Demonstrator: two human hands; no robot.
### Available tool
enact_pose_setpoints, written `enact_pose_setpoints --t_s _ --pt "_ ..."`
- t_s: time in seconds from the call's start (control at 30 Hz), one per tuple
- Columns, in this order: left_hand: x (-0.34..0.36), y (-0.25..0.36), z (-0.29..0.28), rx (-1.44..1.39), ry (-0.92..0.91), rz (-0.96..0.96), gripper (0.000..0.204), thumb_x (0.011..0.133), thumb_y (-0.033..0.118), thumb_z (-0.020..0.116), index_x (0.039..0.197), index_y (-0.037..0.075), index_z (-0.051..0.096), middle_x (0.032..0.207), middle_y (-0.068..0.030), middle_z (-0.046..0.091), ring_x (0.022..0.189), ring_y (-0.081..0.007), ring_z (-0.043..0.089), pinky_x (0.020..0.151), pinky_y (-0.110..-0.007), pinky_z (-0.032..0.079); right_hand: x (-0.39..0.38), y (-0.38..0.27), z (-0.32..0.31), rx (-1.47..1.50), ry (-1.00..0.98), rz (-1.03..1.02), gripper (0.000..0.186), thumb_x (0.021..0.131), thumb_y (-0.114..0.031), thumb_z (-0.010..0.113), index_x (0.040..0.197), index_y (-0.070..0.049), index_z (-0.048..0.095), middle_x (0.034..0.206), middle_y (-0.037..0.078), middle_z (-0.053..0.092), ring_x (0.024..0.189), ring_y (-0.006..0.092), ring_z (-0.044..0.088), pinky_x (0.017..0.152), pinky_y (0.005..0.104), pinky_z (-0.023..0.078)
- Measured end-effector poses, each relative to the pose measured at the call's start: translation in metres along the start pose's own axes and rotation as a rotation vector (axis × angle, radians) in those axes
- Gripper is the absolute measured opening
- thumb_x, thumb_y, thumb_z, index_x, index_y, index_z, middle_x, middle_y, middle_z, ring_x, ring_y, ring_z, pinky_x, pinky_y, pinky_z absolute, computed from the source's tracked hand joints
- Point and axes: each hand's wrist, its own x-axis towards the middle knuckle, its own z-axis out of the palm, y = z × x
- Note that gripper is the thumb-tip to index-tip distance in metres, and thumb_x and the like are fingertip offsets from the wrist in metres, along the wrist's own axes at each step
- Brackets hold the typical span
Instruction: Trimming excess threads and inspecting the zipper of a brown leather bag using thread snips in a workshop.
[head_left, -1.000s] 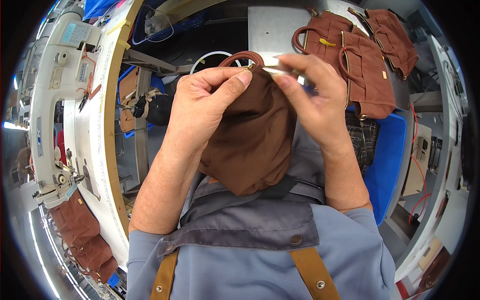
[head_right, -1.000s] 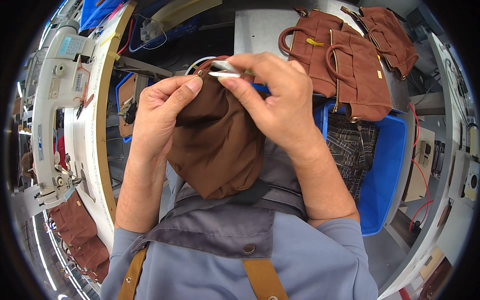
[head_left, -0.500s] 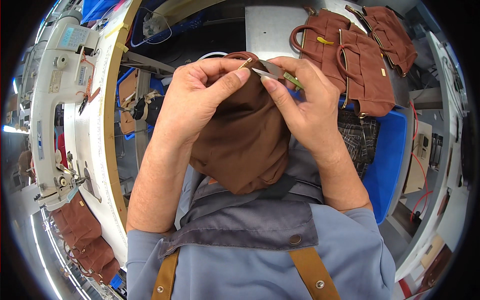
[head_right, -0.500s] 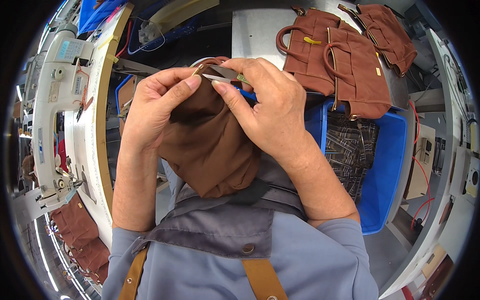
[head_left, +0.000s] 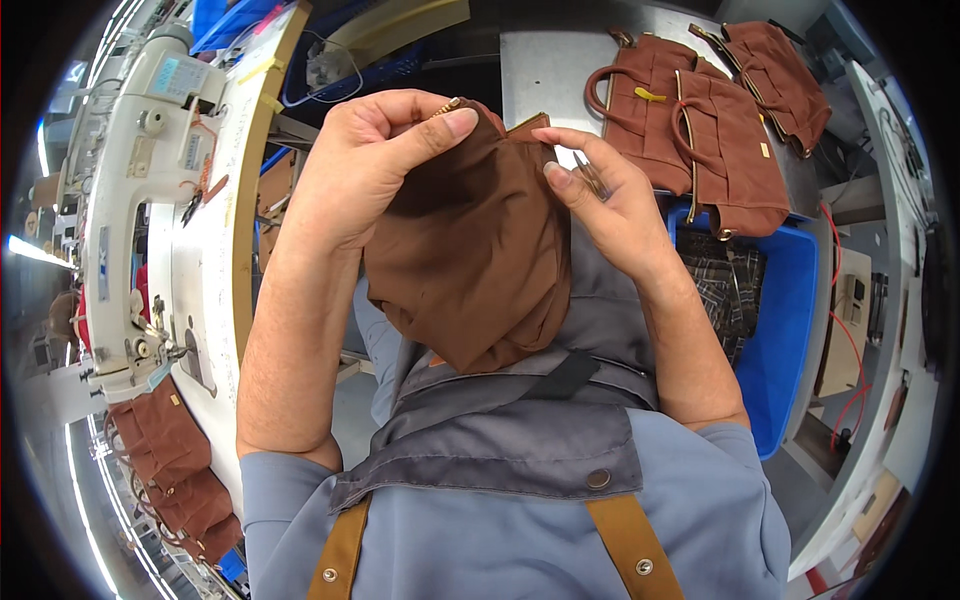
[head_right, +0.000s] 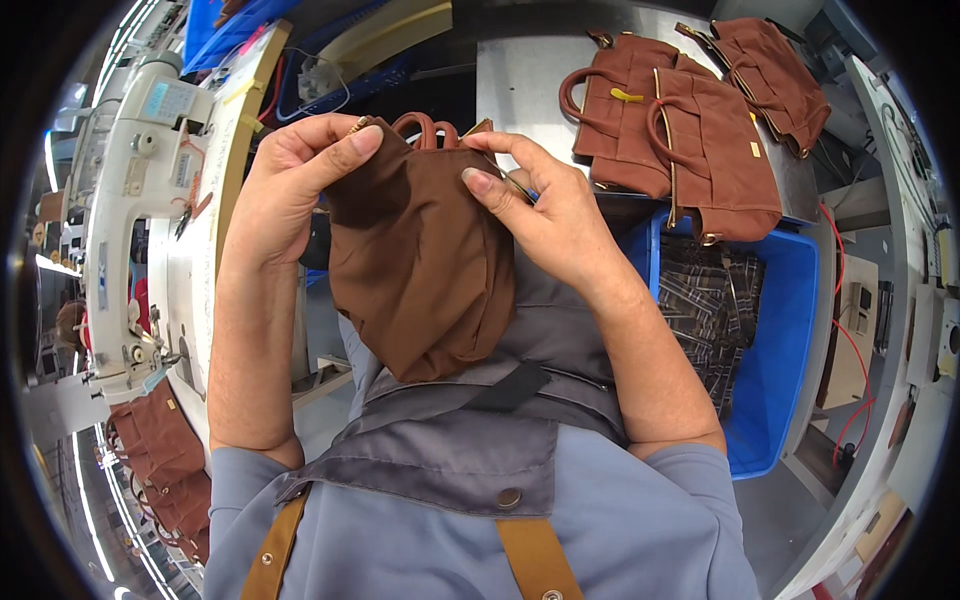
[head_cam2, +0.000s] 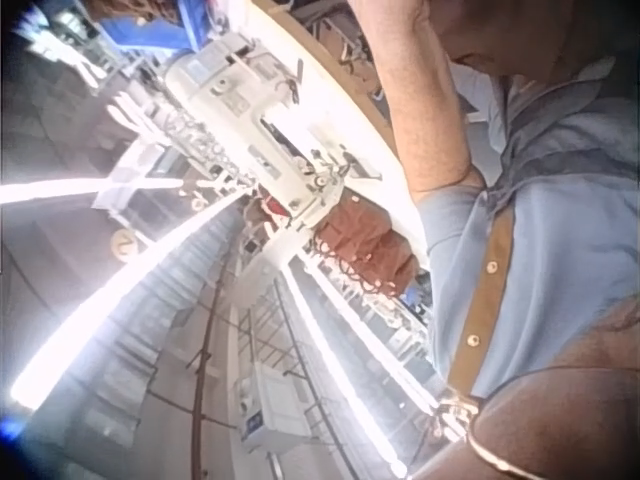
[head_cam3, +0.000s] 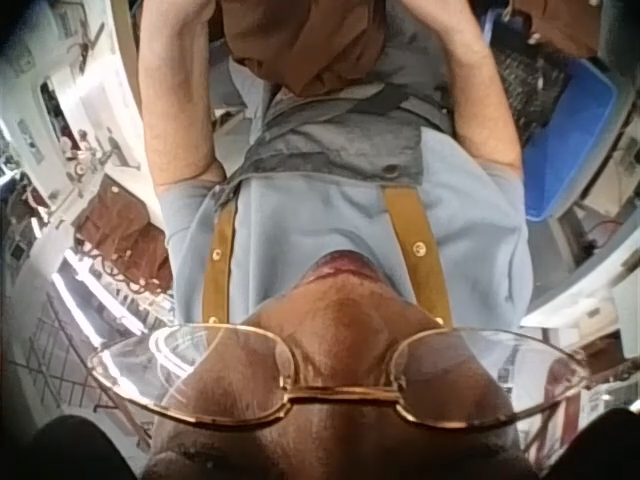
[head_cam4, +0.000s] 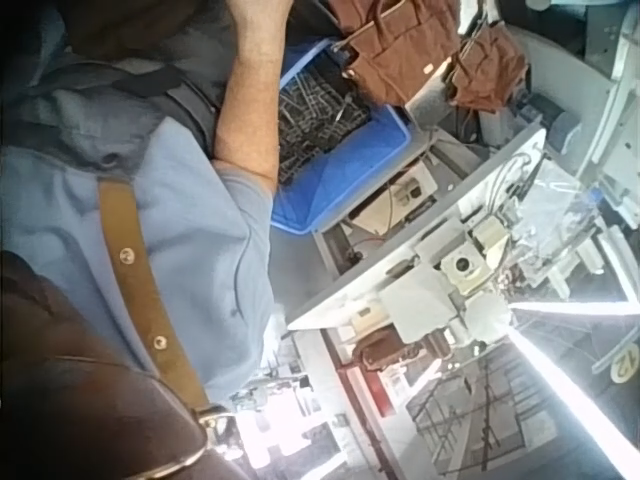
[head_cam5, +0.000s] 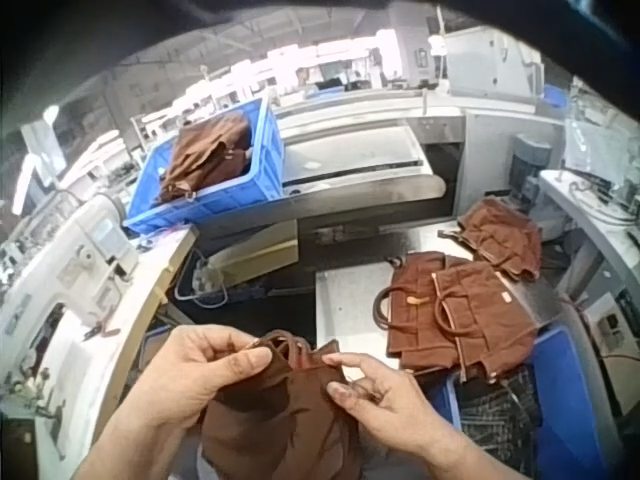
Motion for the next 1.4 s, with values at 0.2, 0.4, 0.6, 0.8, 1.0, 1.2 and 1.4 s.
enact_pose_setpoints --t_s 0.2,0.4,0.6,0.8,1.0,1.2,1.4 --pt "-0.03 0.025 -0.017 -0.079 0.034 0.132 0.023 0.09 0.02 0.08 0.103 0.001 0.075 0.092 -0.0005 0.074 0.083 -0.0056 0.064 0.079 -0.022 0.049 0.033 -0.023 0.004 0.005 -0.098 -0.211 0.028 0.098 -0.03 0.069 0.108 -0.003 0.067 0.093 0.001 0.07 0.087 0.0067 0.06 0.08 0.0263 0.05" --pt "-0.078 0.075 -0.005 -0.206 0.131 0.39 0.018 0.095 0.017 0.074 0.103 0.001 0.074 0.095 -0.0024 0.074 0.085 -0.0074 0.065 0.082 -0.024 0.049 0.044 -0.126 -0.014 -0.085 -0.065 -0.542 0.022 0.095 -0.023 0.073 0.09 -0.003 0.066 0.081 -0.003 0.062 0.079 0.0046 0.053 0.071 0.0233 0.046" --pt "-0.126 0.046 0.036 -0.343 0.186 0.32 0.013 0.099 0.012 0.067 0.106 0.001 0.07 0.107 -0.008 0.074 0.098 -0.0139 0.068 0.094 -0.029 0.049 0.041 -0.189 -0.033 -0.567 -0.317 -0.815 0.014 0.09 -0.012 0.074 0.098 -0.002 0.066 0.082 0.004 0.067 0.075 0.0122 0.063 0.07 0.0265 0.049" --pt "-0.128 -0.028 0.046 -0.552 0.215 0.054 0.021 0.095 0.016 0.074 0.108 0.0 0.072 0.1 -0.0032 0.074 0.091 -0.0073 0.064 0.087 -0.024 0.049 -0.005 -0.102 -0.002 -1.003 -0.088 -0.622 0.04 0.08 -0.008 0.073 0.118 -0.011 0.064 0.103 0.013 0.071 0.092 0.0346 0.069 0.077 0.0439 0.055" --pt "-0.123 -0.036 0.04 -0.57 0.277 0.038 0.024 0.097 0.019 0.073 0.111 0.0 0.073 0.103 -0.0037 0.074 0.095 -0.0074 0.064 0.091 -0.024 0.049 -0.049 -0.105 0.024 -0.775 0.189 -0.634 0.036 0.092 -0.016 0.072 0.124 -0.003 0.064 0.084 0.011 0.064 0.071 0.0281 0.064 0.063 0.0376 0.05" --pt "-0.115 -0.029 0.054 -0.625 0.317 0.097 0.025 0.099 0.017 0.069 0.117 -0.002 0.071 0.104 -0.0019 0.071 0.093 -0.0057 0.061 0.087 -0.022 0.049 -0.049 -0.091 0.047 -0.745 0.036 -0.639 0.042 0.087 -0.011 0.076 0.127 -0.004 0.065 0.079 0.008 0.059 0.061 0.0231 0.059 0.053 0.0339 0.047" --pt "-0.112 -0.032 0.051 -0.627 0.338 0.077 0.025 0.101 0.015 0.067 0.119 -0.002 0.069 0.102 -0.0007 0.071 0.093 -0.004 0.061 0.083 -0.02 0.049 -0.042 -0.085 0.055 -0.669 0.043 -0.567 0.039 0.087 -0.006 0.076 0.125 -0.003 0.069 0.082 0.008 0.062 0.067 0.0155 0.059 0.06 0.0279 0.047"
